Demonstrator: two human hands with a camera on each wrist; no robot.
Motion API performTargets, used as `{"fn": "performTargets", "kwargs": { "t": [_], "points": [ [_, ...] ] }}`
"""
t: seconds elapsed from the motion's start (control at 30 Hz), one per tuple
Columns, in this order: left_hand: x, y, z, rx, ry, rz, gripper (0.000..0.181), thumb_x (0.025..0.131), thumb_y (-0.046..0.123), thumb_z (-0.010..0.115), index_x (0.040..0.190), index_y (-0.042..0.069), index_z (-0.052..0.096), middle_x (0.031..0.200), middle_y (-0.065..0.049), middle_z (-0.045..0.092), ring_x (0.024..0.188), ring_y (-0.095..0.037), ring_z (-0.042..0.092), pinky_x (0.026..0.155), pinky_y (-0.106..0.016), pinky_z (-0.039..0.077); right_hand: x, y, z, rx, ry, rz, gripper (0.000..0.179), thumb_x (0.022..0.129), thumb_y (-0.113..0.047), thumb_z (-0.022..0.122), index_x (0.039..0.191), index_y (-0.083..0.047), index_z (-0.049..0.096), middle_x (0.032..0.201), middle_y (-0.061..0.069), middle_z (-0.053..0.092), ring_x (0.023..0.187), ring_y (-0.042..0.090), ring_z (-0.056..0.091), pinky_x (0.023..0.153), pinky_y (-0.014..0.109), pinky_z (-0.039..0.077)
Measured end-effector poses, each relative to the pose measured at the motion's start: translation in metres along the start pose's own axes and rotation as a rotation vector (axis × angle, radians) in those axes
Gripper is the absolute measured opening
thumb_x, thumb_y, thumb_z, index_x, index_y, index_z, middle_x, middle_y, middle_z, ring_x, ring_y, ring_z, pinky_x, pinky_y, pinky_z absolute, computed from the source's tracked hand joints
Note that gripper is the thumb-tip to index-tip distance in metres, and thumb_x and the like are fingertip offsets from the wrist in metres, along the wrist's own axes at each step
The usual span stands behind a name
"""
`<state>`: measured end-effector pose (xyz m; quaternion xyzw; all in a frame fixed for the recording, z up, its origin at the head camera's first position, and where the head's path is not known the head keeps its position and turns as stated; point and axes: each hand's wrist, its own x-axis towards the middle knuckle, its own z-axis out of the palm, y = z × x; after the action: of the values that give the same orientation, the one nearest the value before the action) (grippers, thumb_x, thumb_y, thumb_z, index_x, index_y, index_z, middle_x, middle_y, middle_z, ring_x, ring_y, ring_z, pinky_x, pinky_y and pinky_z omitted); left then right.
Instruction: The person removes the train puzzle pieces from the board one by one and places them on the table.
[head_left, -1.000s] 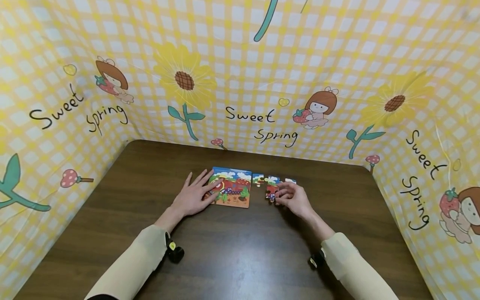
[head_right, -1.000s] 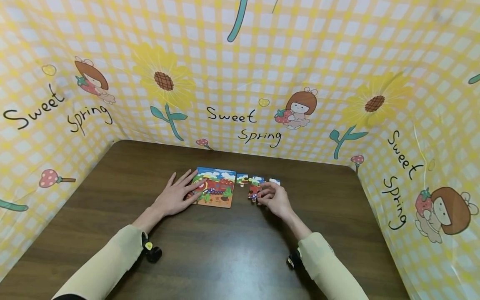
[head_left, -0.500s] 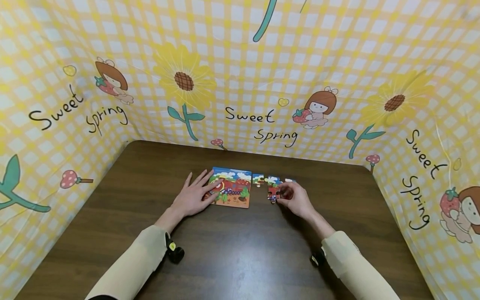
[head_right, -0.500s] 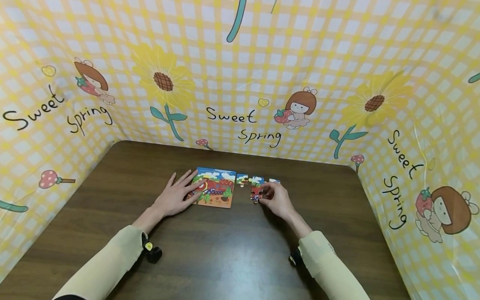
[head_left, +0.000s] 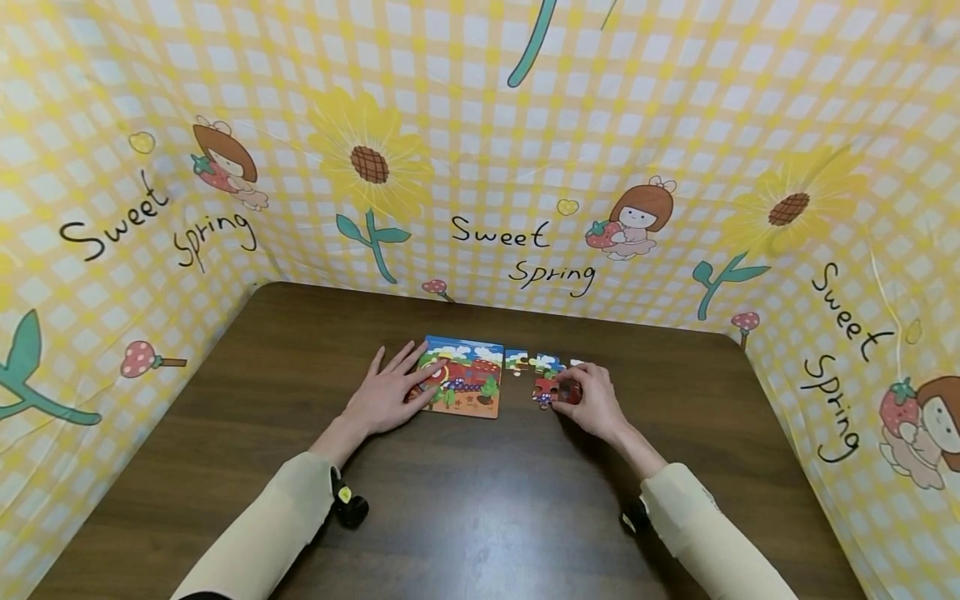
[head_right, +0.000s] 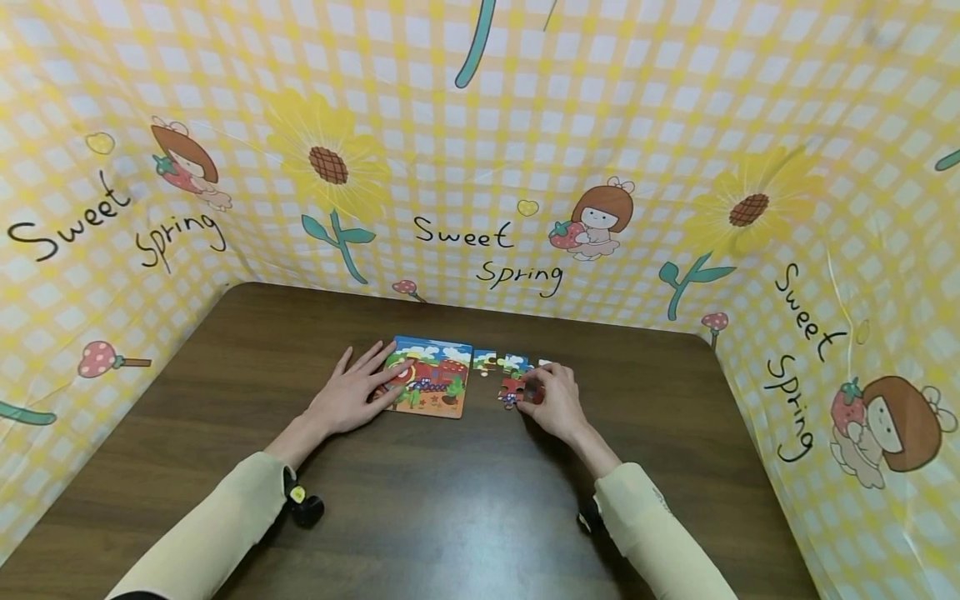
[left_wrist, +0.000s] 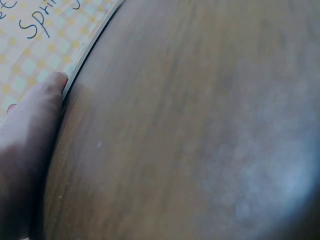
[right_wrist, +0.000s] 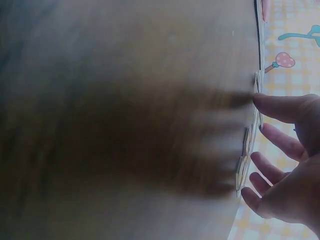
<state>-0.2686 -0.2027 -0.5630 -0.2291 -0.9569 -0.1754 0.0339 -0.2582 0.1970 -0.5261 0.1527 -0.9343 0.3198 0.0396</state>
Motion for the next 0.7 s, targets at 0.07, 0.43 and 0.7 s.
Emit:
{"fn": "performTargets", "kwargs": {
  "t": [0.07, 0.43, 0.7],
  "points": [
    [0.000, -0.001, 0.001, 0.004, -0.001, -0.001, 0.060, 0.112, 0.060, 0.052, 0.167, 0.037, 0.049, 0.185, -0.004, 0.024, 0.173, -0.034, 0.020, 0.136, -0.074, 0.004, 0.000, 0.000, 0.000, 0.014, 0.002, -0.014, 0.036, 0.087, -0.006, 0.091, 0.119, 0.003, 0.078, 0.134, 0.031, 0.064, 0.139, 0.056, 0.048, 0.119, 0.073, 0.039],
    [0.000, -0.001, 0.001, -0.002, -0.008, -0.008, 0.060, 0.112, 0.059, 0.051, 0.168, 0.038, 0.047, 0.186, -0.003, 0.022, 0.174, -0.033, 0.019, 0.137, -0.074, 0.002, -0.001, 0.013, 0.008, 0.067, 0.052, -0.127, 0.036, 0.087, -0.013, 0.090, 0.117, 0.000, 0.077, 0.133, 0.030, 0.062, 0.140, 0.058, 0.045, 0.118, 0.073, 0.040],
    [0.000, -0.001, 0.002, 0.009, -0.001, -0.001, 0.062, 0.112, 0.060, 0.053, 0.169, 0.038, 0.045, 0.185, -0.005, 0.024, 0.173, -0.035, 0.021, 0.136, -0.074, 0.004, 0.006, 0.046, 0.025, 0.063, 0.099, -0.166, 0.039, 0.089, -0.023, 0.093, 0.121, -0.008, 0.076, 0.138, 0.023, 0.062, 0.142, 0.050, 0.045, 0.117, 0.069, 0.042]
  ]
}}
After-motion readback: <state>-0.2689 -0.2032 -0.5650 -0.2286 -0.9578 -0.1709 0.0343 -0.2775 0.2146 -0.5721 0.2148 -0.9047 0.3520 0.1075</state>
